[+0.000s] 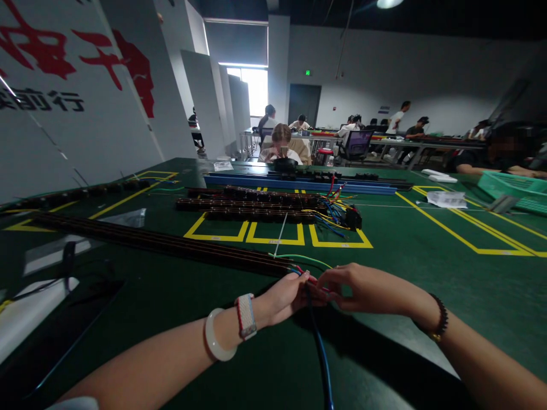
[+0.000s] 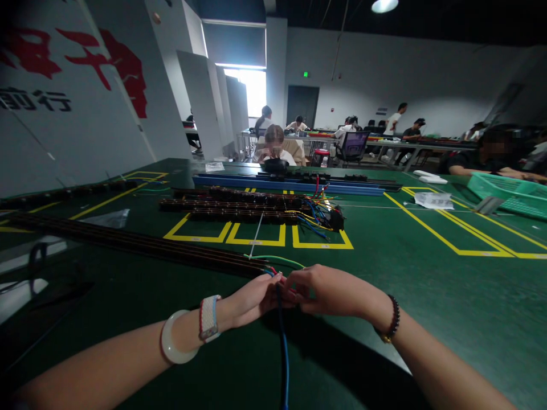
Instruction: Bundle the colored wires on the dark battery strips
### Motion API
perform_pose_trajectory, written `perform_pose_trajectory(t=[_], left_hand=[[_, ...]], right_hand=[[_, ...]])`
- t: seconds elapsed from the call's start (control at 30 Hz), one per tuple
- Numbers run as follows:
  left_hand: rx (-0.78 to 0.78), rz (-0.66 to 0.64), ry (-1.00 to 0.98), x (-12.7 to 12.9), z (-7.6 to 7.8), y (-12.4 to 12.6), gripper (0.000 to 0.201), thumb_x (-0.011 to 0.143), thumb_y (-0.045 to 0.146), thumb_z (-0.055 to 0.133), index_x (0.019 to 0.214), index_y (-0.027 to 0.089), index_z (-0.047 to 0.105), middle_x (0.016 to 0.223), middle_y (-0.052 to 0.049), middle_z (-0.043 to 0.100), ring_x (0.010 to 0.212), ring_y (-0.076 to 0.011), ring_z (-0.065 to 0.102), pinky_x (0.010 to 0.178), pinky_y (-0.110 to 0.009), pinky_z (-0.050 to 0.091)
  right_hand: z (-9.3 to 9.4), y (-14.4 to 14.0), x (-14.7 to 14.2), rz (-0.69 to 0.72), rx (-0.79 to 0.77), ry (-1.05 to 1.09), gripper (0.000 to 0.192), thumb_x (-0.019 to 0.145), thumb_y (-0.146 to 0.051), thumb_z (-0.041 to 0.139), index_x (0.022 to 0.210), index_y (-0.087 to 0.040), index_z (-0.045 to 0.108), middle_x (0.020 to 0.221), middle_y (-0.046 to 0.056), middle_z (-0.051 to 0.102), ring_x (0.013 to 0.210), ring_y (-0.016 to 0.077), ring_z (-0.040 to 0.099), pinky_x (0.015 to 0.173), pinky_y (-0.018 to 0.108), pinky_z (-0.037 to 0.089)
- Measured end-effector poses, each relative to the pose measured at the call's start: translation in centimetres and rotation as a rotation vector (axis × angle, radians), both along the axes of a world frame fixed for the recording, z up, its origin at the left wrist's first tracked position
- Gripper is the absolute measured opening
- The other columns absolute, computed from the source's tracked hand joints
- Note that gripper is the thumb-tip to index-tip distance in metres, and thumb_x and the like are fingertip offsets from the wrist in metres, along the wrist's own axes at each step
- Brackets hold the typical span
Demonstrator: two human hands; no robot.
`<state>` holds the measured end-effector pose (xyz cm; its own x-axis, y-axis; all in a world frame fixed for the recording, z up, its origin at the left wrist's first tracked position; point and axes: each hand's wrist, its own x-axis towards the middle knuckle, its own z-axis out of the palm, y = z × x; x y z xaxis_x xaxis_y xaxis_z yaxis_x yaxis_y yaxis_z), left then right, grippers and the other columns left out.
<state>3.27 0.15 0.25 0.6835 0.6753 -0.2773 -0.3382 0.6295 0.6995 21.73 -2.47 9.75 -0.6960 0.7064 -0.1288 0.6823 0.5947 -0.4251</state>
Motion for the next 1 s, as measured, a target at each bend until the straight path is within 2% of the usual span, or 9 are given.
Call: perform_pose_trajectory(t=[0.2,0.3,0.43,0.5,0.6,0.73,0.83,0.93,1.0], left_hand=[[-0.005,-0.055,-0.020,-0.2,0.6,-0.1,0.030,0.089,0.019,0.034,0.088,0.005,0.061,0.082,-0.015,0.069,0.081,-0.0211,0.067,0.090,-0.040,0.044],[0.012,-0.057,0.006,-0.2,0.7,-0.1,0.025,0.088,0.016,0.035,0.089,0.007,0.058,0.081,-0.015,0.068,0.082,-0.0222,0.068,0.090,-0.042,0.044],[0.049,-0.034,0.049,-0.1,0.6,-0.2,0.016,0.092,0.021,0.040,0.090,0.009,0.051,0.080,-0.015,0.068,0.083,-0.0231,0.068,0.090,-0.044,0.044],[0.065,-0.029,0.061,0.0,0.6,-0.2,0.015,0.093,0.022,0.041,0.090,0.010,0.050,0.079,-0.014,0.068,0.083,-0.0224,0.068,0.091,-0.044,0.044],[0.081,-0.037,0.061,0.1,0.6,-0.1,0.014,0.092,0.022,0.043,0.089,0.011,0.050,0.079,-0.013,0.068,0.080,-0.0208,0.068,0.091,-0.044,0.044],[0.059,-0.032,0.059,0.1,0.3,0.0,0.012,0.091,0.022,0.045,0.091,0.011,0.050,0.076,-0.013,0.069,0.079,-0.0222,0.069,0.090,-0.047,0.045],[0.069,-0.021,0.033,0.1,0.0,0.0,0.016,0.091,0.027,0.048,0.093,0.012,0.050,0.076,-0.014,0.070,0.079,-0.0234,0.069,0.090,-0.047,0.045],[0.076,-0.005,0.027,0.2,-0.4,-0.1,0.017,0.091,0.028,0.048,0.090,0.011,0.050,0.076,-0.014,0.069,0.079,-0.0230,0.069,0.089,-0.046,0.045],[0.078,0.009,0.036,0.2,-0.6,0.0,0.015,0.090,0.025,0.048,0.087,0.012,0.050,0.074,-0.013,0.068,0.078,-0.0226,0.069,0.088,-0.046,0.046]], right_hand=[[-0.6,1.5,1.9,-0.149,0.085,0.054,0.029,0.084,-0.012,0.048,0.107,-0.019,0.064,0.090,0.004,0.067,0.075,0.0144,0.060,0.068,0.025,0.045],[-2.1,3.2,2.7,-0.263,0.042,0.261,0.021,0.086,-0.024,0.052,0.101,-0.017,0.065,0.089,0.005,0.067,0.075,0.0152,0.060,0.068,0.027,0.047],[-4.1,5.7,2.6,-0.382,-0.167,0.636,0.033,0.082,-0.042,0.059,0.100,-0.013,0.060,0.080,0.004,0.065,0.071,0.0150,0.061,0.068,0.030,0.050],[-4.3,6.6,1.8,-0.447,-0.173,0.735,0.036,0.080,-0.046,0.061,0.093,-0.013,0.060,0.075,0.003,0.063,0.067,0.0141,0.060,0.067,0.030,0.050],[-3.4,7.4,-0.4,-0.450,-0.067,0.721,0.034,0.081,-0.048,0.060,0.081,-0.013,0.061,0.068,0.002,0.062,0.062,0.0125,0.057,0.062,0.027,0.047],[-1.6,7.9,-4.8,-0.302,0.212,0.532,0.025,0.087,-0.038,0.057,0.081,-0.014,0.063,0.066,0.001,0.060,0.059,0.0107,0.052,0.054,0.022,0.038],[-1.2,8.4,-7.7,-0.186,0.423,0.397,0.018,0.089,-0.025,0.055,0.077,-0.014,0.063,0.070,0.002,0.061,0.063,0.0109,0.052,0.058,0.022,0.035],[-1.6,9.3,-8.8,-0.176,0.494,0.364,0.017,0.089,-0.020,0.054,0.076,-0.014,0.063,0.075,0.004,0.062,0.069,0.0123,0.053,0.063,0.023,0.036],[-1.8,9.6,-8.3,-0.216,0.454,0.390,0.017,0.089,-0.023,0.054,0.078,-0.014,0.063,0.074,0.004,0.062,0.067,0.0120,0.053,0.061,0.022,0.036]])
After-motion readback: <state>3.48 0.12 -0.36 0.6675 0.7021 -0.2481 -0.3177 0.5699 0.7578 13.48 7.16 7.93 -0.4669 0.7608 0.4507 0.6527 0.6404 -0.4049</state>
